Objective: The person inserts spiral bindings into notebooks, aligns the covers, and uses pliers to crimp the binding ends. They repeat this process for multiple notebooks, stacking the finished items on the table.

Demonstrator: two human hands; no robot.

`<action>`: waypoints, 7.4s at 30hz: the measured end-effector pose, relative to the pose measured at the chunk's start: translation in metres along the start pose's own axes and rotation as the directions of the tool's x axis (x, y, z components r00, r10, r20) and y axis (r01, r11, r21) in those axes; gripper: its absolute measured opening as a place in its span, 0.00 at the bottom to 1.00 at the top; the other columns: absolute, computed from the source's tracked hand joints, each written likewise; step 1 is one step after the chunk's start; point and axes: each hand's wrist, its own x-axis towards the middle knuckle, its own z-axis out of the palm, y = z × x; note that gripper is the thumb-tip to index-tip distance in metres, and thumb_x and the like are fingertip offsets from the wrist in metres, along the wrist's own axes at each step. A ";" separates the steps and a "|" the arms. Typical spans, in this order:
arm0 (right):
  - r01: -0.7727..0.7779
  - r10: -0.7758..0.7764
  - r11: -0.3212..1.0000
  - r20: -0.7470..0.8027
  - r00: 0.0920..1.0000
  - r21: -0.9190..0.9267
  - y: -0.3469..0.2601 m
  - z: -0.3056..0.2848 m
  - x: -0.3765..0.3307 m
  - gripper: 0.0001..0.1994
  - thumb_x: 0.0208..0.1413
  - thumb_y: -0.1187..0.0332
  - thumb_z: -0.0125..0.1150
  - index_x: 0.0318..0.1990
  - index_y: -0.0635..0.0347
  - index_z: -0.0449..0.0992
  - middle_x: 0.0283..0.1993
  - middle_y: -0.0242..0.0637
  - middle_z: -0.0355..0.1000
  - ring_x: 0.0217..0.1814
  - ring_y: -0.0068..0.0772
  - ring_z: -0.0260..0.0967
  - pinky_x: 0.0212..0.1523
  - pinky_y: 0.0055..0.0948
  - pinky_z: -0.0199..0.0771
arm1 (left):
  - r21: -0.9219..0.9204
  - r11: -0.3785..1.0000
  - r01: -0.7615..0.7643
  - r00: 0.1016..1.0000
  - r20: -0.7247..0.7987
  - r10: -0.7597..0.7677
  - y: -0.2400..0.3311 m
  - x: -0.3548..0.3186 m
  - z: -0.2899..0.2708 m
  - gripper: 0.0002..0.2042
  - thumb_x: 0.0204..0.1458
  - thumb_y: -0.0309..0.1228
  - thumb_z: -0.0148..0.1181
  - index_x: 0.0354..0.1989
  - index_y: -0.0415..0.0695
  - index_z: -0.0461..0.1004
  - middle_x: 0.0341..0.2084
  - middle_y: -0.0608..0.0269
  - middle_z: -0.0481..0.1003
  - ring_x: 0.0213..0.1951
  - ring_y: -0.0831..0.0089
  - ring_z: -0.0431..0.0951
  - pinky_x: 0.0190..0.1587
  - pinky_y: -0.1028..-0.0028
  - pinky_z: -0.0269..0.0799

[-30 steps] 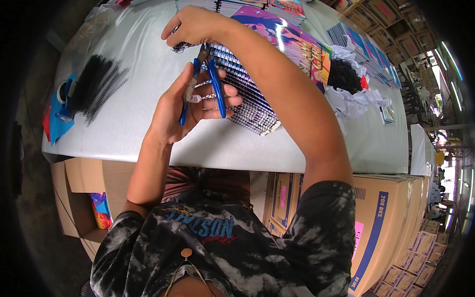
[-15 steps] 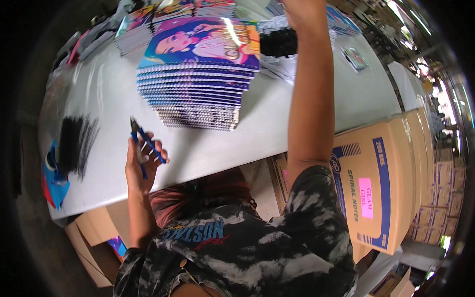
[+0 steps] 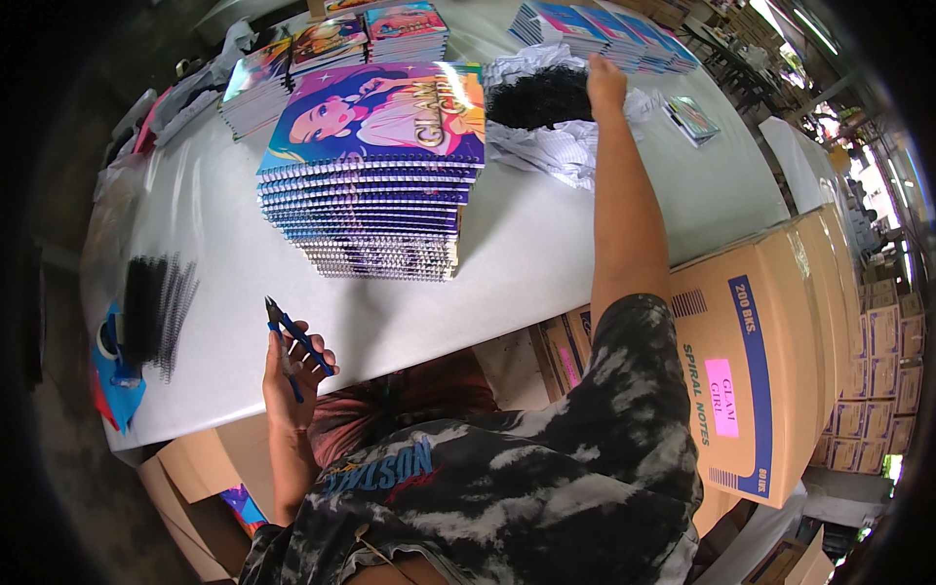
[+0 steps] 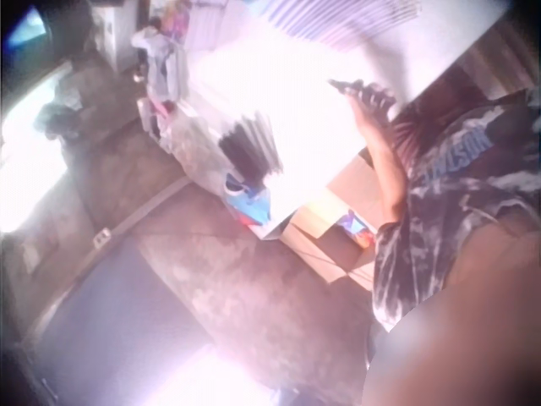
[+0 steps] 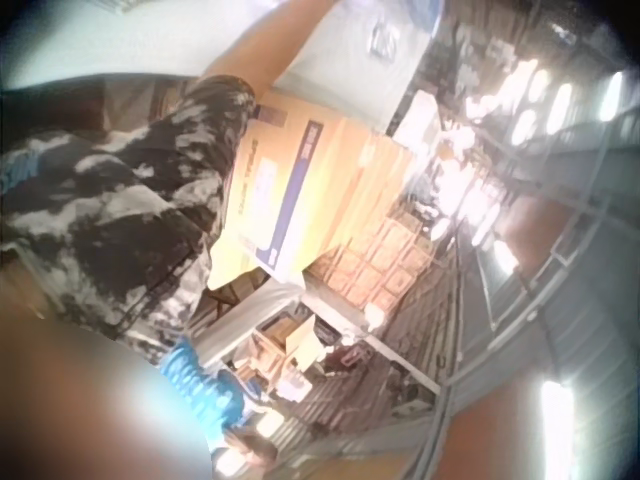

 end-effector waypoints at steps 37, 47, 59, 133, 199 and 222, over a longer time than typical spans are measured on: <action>0.527 -0.513 0.823 0.676 0.529 0.213 -0.254 0.064 -0.259 0.12 0.41 0.62 0.66 0.33 0.56 0.80 0.33 0.40 0.76 0.33 0.40 0.74 0.37 0.30 0.72 | -0.301 0.943 0.143 0.822 0.567 0.056 0.063 0.050 0.044 0.30 0.60 0.50 0.30 0.54 0.31 0.59 0.37 0.44 0.70 0.40 0.51 0.75 0.46 0.47 0.69; 0.563 -0.500 0.812 0.679 0.538 0.151 -0.254 0.061 -0.261 0.13 0.40 0.60 0.67 0.34 0.54 0.80 0.31 0.42 0.75 0.28 0.41 0.73 0.33 0.30 0.70 | 0.869 0.418 -0.267 0.896 0.064 0.439 0.063 0.034 0.064 0.27 0.59 0.51 0.36 0.46 0.35 0.65 0.33 0.51 0.74 0.33 0.61 0.77 0.38 0.62 0.73; 0.609 -0.479 0.787 0.722 0.499 0.101 -0.262 0.054 -0.264 0.18 0.36 0.65 0.71 0.40 0.53 0.79 0.37 0.40 0.77 0.36 0.30 0.75 0.42 0.24 0.70 | 0.692 0.677 -0.250 0.959 0.084 0.269 0.052 0.041 0.047 0.27 0.59 0.53 0.34 0.44 0.39 0.66 0.30 0.57 0.72 0.28 0.68 0.74 0.28 0.72 0.68; 0.936 -0.632 0.337 0.713 0.304 -0.101 -0.267 0.058 -0.299 0.40 0.21 0.66 0.76 0.50 0.60 0.65 0.49 0.42 0.66 0.50 0.43 0.65 0.49 0.34 0.64 | -0.176 0.979 0.100 0.918 0.395 -0.023 0.027 0.054 0.008 0.30 0.58 0.55 0.35 0.53 0.39 0.64 0.30 0.55 0.73 0.32 0.64 0.76 0.32 0.67 0.74; -0.945 0.162 0.299 0.983 -0.085 -0.131 -0.040 0.027 -0.234 0.25 0.62 0.51 0.32 0.58 0.56 0.63 0.58 0.37 0.65 0.59 0.33 0.60 0.59 0.35 0.57 | 0.073 0.907 -0.415 0.907 -0.049 0.419 -0.044 0.170 0.009 0.20 0.58 0.46 0.46 0.47 0.40 0.65 0.39 0.62 0.70 0.39 0.73 0.70 0.42 0.73 0.67; -0.761 0.371 0.509 0.695 0.616 0.403 -0.018 0.060 -0.270 0.23 0.61 0.53 0.34 0.57 0.56 0.61 0.54 0.34 0.64 0.57 0.31 0.60 0.58 0.33 0.59 | 0.227 0.915 -0.335 0.840 -0.368 0.399 -0.080 0.102 0.023 0.24 0.57 0.52 0.43 0.39 0.39 0.69 0.37 0.58 0.72 0.43 0.73 0.68 0.50 0.73 0.61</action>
